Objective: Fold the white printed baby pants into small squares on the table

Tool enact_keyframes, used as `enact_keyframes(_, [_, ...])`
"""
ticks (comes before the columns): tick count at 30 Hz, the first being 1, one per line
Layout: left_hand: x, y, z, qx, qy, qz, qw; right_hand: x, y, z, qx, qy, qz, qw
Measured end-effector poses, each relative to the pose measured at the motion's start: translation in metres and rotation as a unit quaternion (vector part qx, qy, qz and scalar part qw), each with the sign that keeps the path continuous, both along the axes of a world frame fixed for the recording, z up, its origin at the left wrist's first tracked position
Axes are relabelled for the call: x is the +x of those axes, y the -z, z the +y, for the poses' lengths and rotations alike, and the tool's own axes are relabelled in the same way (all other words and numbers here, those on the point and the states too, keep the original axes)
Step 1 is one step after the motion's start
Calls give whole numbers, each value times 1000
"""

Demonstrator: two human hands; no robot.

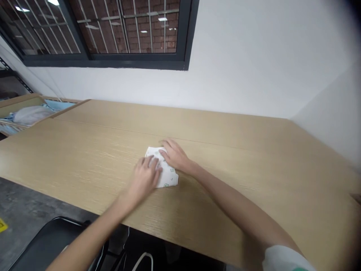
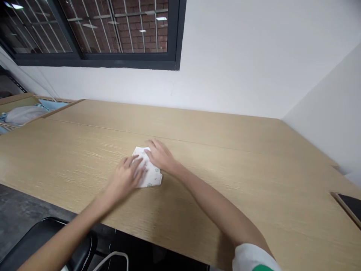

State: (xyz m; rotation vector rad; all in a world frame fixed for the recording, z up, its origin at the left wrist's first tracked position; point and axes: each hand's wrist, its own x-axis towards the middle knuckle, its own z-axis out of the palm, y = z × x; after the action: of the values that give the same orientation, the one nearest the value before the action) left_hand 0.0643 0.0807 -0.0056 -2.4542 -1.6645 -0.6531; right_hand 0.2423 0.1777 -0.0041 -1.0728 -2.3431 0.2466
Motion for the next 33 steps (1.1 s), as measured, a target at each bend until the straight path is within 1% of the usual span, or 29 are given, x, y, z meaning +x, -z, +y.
enact_keyframes(2, [13, 15, -42, 18, -5, 34, 999, -7, -8, -25, 6, -102, -18, 995])
enact_keyframes(4, [24, 34, -72, 28, -11, 58, 998, -14, -14, -51, -9, -222, -42, 974])
enact_keyframes(6, [30, 50, -88, 47, -22, 73, 996, -20, -14, -72, -35, -317, -67, 946])
enact_keyframes(7, [32, 56, -91, 54, -27, 77, 995, -22, -12, -79, -50, -343, -75, 935])
enact_keyframes(9, [33, 61, -91, 57, -36, 78, 995, -24, -5, -84, -78, -367, -84, 923])
enact_keyframes(12, [33, 58, -87, 39, -49, 69, 996, -23, 11, -73, -85, -360, -90, 925])
enact_keyframes(14, [32, 55, -86, 23, -54, 71, 996, -22, 20, -56, -72, -330, -108, 935])
enact_keyframes(16, [32, 53, -85, 24, -57, 82, 995, -21, 26, -35, -58, -294, -132, 945])
enact_keyframes(20, [31, 55, -87, 42, -53, 91, 994, -16, 30, 7, -48, -234, -170, 956])
enact_keyframes(23, [32, 56, -88, 35, -54, 84, 994, -12, 29, 27, -46, -209, -185, 959])
enact_keyframes(25, [30, 55, -85, 38, -56, 83, 994, -11, 28, 31, -40, -205, -181, 961])
enact_keyframes(27, [20, 50, -78, 43, -39, 79, 995, -9, 27, 29, -32, -195, -160, 967])
enact_keyframes(29, [2, 45, -68, 32, 8, 59, 998, -4, 23, 21, -24, -173, -130, 976])
enact_keyframes(31, [-22, 40, -57, 7, 51, 32, 998, 4, 17, 8, -12, -150, -98, 984])
enact_keyframes(33, [-44, 37, -48, -17, 71, 19, 997, 14, 8, -7, -8, -143, -81, 986])
